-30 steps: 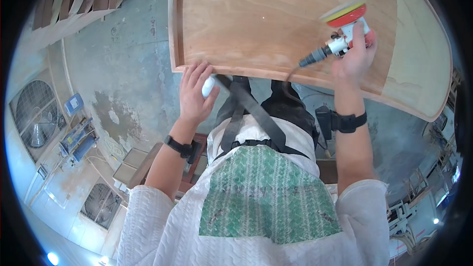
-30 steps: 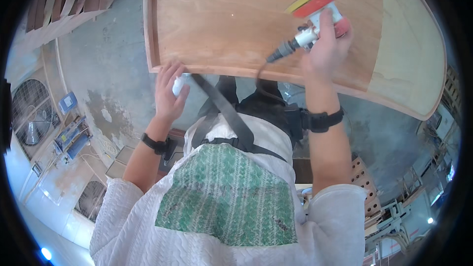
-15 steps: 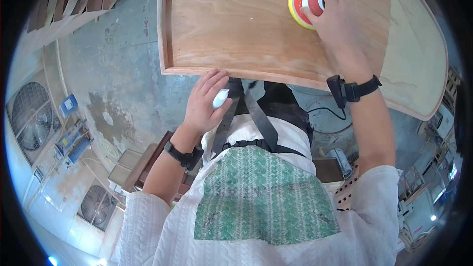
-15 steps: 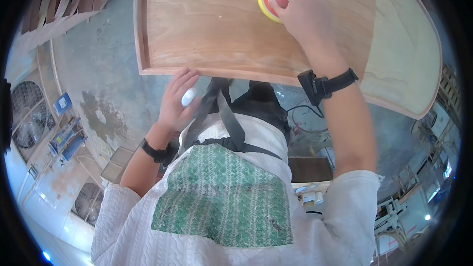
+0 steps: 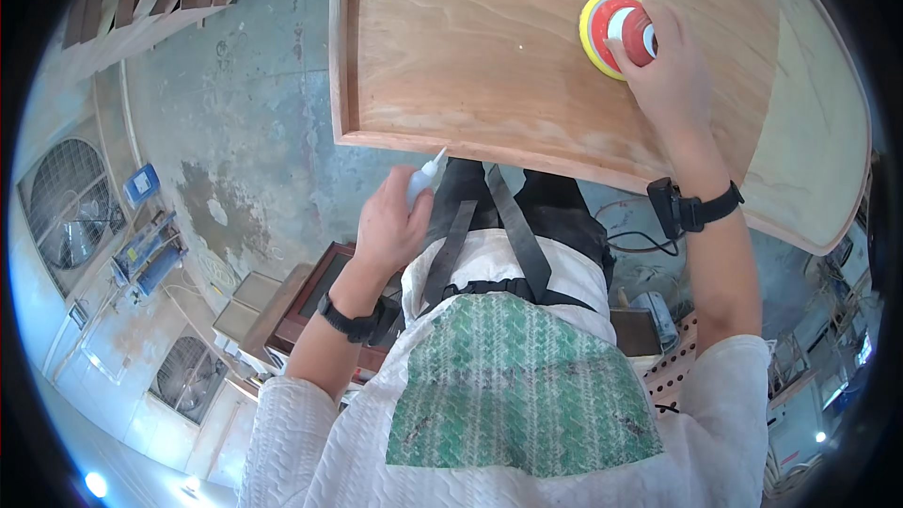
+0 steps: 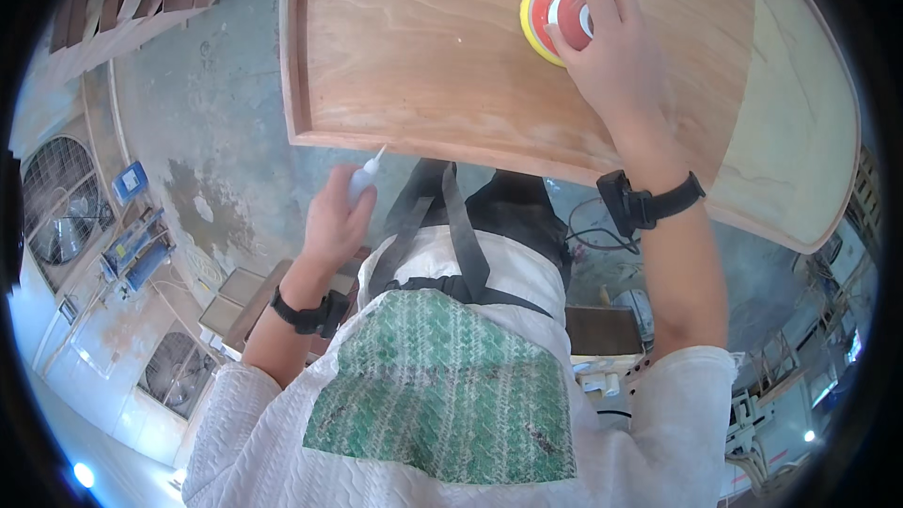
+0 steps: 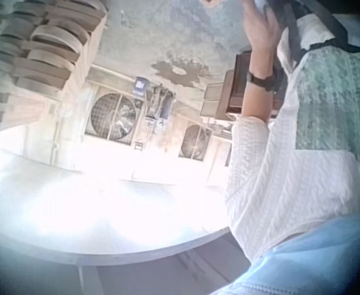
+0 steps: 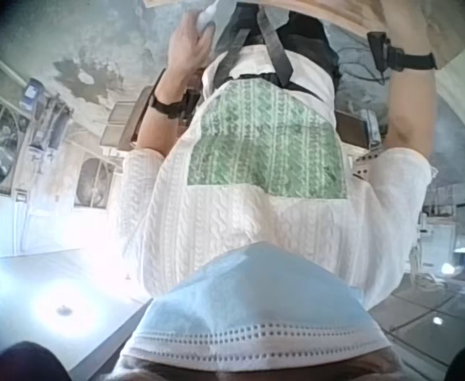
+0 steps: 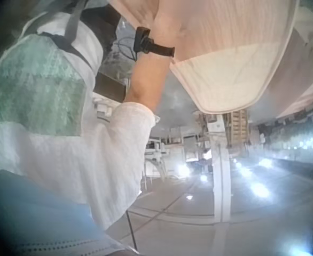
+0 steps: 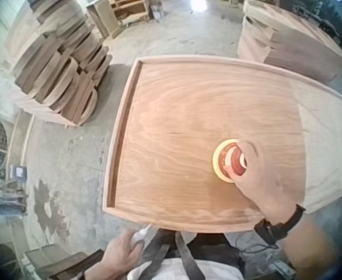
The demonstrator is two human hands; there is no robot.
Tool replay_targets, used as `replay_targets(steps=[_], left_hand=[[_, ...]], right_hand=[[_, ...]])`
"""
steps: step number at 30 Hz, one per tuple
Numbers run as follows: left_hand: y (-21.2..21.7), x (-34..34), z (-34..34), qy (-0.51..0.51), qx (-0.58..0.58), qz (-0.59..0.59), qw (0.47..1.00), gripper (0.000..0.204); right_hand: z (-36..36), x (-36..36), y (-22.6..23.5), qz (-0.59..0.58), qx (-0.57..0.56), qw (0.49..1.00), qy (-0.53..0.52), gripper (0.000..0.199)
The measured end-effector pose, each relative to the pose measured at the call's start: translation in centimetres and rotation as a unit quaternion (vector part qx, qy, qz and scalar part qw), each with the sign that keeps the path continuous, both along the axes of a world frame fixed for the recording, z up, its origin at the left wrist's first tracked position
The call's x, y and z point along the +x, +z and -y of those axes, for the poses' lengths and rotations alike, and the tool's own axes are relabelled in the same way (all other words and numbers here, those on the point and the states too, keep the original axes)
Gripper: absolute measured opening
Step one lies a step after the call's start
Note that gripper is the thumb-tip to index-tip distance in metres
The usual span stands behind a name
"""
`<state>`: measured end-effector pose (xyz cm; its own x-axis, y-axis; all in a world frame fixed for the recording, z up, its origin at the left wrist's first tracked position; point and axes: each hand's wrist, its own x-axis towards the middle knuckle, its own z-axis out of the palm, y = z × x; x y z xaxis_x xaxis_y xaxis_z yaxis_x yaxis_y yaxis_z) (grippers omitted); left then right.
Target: The person uses an orbital sander to smooth the surface of a large, curved wooden board. They apply a white substance from a bottle to the wood while sanding. After finishing, the person wipes the surface with their hand and stacks the board with others.
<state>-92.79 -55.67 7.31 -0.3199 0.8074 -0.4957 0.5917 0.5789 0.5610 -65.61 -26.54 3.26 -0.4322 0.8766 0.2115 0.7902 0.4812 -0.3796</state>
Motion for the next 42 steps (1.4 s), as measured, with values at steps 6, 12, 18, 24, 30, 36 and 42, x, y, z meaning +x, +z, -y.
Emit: replay_targets(steps=[6,12,18,24,30,36,42], left_hand=[[0.2,0.1,-0.9,-0.004,0.004,-0.008,1.0,0.028],[0.6,0.3,-1.4,0.019,-0.026,0.003,0.999,0.029],[0.1,0.2,-0.7,0.033,-0.027,-0.013,0.999,0.03],[-0.1,1.1,-1.0,0.036,-0.002,0.003,0.999,0.03],[-0.1,1.5,-1.0,0.035,-0.029,-0.017,0.999,0.031],[-0.1,1.4,-0.7,0.079,-0.025,0.0,0.997,0.033],[-4.0,1.1,2.2,0.235,0.055,0.15,0.959,0.036]], right_hand=[[-0.3,0.2,0.1,0.008,0.005,1.0,0.0,0.058],[-0.3,0.0,0.4,0.026,0.006,1.0,-0.003,0.06],[-0.4,0.2,0.4,0.038,0.003,0.999,-0.001,0.061],[-0.6,0.3,-0.1,0.015,0.027,1.0,0.007,0.059],[-0.6,0.5,-0.1,0.02,0.03,0.999,0.004,0.059],[-0.7,0.8,-0.1,0.022,0.023,0.999,0.009,0.059],[-1.5,1.4,-0.1,0.005,-0.047,0.999,0.025,0.058]])
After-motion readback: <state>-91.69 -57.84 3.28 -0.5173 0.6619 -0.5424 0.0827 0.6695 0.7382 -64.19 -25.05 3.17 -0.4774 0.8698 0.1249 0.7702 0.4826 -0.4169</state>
